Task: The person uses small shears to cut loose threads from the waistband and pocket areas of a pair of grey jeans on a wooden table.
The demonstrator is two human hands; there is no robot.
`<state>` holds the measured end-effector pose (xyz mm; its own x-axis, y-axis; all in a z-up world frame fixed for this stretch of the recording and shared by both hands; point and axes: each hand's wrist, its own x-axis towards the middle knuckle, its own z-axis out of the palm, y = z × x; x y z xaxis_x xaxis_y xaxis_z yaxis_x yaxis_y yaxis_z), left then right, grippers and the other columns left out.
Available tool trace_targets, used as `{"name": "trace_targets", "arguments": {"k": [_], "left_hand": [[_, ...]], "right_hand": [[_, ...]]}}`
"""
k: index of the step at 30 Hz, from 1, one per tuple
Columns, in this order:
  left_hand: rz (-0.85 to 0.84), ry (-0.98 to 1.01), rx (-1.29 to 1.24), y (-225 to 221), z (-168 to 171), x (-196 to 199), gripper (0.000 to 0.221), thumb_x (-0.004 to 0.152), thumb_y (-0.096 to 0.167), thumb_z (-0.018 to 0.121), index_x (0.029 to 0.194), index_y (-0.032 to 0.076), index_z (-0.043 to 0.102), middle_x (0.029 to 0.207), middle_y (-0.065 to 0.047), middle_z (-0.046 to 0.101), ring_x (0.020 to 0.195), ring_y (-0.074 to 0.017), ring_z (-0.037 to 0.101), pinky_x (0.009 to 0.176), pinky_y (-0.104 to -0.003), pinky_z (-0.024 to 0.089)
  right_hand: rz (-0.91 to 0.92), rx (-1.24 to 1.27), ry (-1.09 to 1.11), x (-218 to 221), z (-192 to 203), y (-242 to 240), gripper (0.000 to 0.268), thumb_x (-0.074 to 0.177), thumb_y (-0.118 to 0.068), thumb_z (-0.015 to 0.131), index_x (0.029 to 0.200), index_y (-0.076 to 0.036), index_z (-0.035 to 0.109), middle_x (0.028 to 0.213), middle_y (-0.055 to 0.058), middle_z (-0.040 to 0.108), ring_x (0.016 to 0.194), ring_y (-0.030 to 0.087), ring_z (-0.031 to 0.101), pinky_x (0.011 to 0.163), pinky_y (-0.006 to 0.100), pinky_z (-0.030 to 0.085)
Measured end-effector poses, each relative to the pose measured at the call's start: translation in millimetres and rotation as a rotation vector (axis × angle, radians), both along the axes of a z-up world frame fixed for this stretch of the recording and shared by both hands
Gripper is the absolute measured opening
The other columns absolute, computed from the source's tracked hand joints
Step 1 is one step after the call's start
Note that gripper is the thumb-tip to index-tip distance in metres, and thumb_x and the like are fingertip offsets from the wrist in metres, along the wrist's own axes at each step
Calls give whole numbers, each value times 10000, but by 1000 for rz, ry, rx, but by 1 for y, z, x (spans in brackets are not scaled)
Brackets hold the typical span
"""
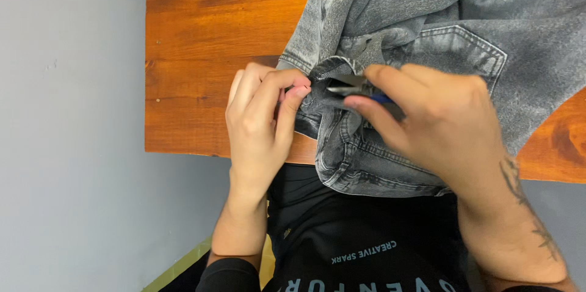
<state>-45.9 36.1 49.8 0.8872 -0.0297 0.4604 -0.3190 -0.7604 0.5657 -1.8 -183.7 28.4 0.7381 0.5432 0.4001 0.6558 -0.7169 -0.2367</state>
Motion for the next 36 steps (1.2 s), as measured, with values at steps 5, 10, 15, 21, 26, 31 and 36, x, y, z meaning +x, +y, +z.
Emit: {"name": "trace_targets", "arguments": {"k": [5, 10, 15, 21, 26, 31, 36], "left_hand": [[89, 5, -94, -8, -7, -5, 135, 1061, 151, 575, 984, 78, 659, 832, -14, 518, 751, -175, 457, 769, -320, 404], [128, -3, -172, -11, -13, -12, 87, 1033, 94, 616, 975, 64, 672, 814, -17, 525, 737, -162, 458, 744, -307, 407], [159, 50, -290, -15, -17, -21, 110, 1021, 114, 612, 943, 66, 675, 806, -3, 534, 734, -138, 453, 709, -278, 404], [192, 80, -376, -19, -27, -29, 113, 1017, 138, 624, 934, 84, 679, 799, 0, 497, 712, -114, 459, 669, -252, 406], [205, 82, -414, -20, -31, -31, 123, 1018, 156, 624, 941, 79, 682, 798, -8, 486, 711, -116, 460, 664, -254, 395], [191, 91, -451, 0, -22, -52, 128, 987, 29, 644, 872, 81, 664, 764, 12, 440, 673, -101, 410, 629, -235, 344], [602, -39, -515, 90, -27, -122, 193, 1086, 217, 588, 976, 73, 518, 741, -67, 496, 530, -140, 472, 507, -248, 358]], "right_hand": [[139, -126, -20, 27, 19, 1, 336, 1096, -505, 687, 1065, -170, 679, 671, -20, 538, 573, 220, 577, 473, 392, 429], [218, -256, -79, 34, 19, 6, 443, 1132, -553, 608, 888, -186, 568, 643, -30, 539, 518, 258, 559, 441, 417, 441], [253, -176, -140, 25, 13, 8, 433, 1159, -484, 665, 888, -163, 560, 596, -26, 381, 445, 210, 422, 410, 382, 381], [229, -160, -234, 18, 2, 7, 356, 1160, -497, 686, 1003, -179, 650, 616, -44, 363, 464, 155, 423, 427, 327, 329], [278, -82, -249, 16, -2, 6, 321, 1140, -410, 724, 973, -140, 681, 616, -25, 359, 459, 156, 410, 416, 324, 324], [211, -118, -226, 8, -1, -14, 376, 1144, -508, 737, 957, -185, 685, 630, -29, 391, 512, 144, 477, 458, 302, 340], [-116, 7, 110, -4, -14, -57, 407, 1056, -507, 838, 1100, -108, 769, 708, -14, 574, 615, 193, 534, 616, 375, 425]]}}
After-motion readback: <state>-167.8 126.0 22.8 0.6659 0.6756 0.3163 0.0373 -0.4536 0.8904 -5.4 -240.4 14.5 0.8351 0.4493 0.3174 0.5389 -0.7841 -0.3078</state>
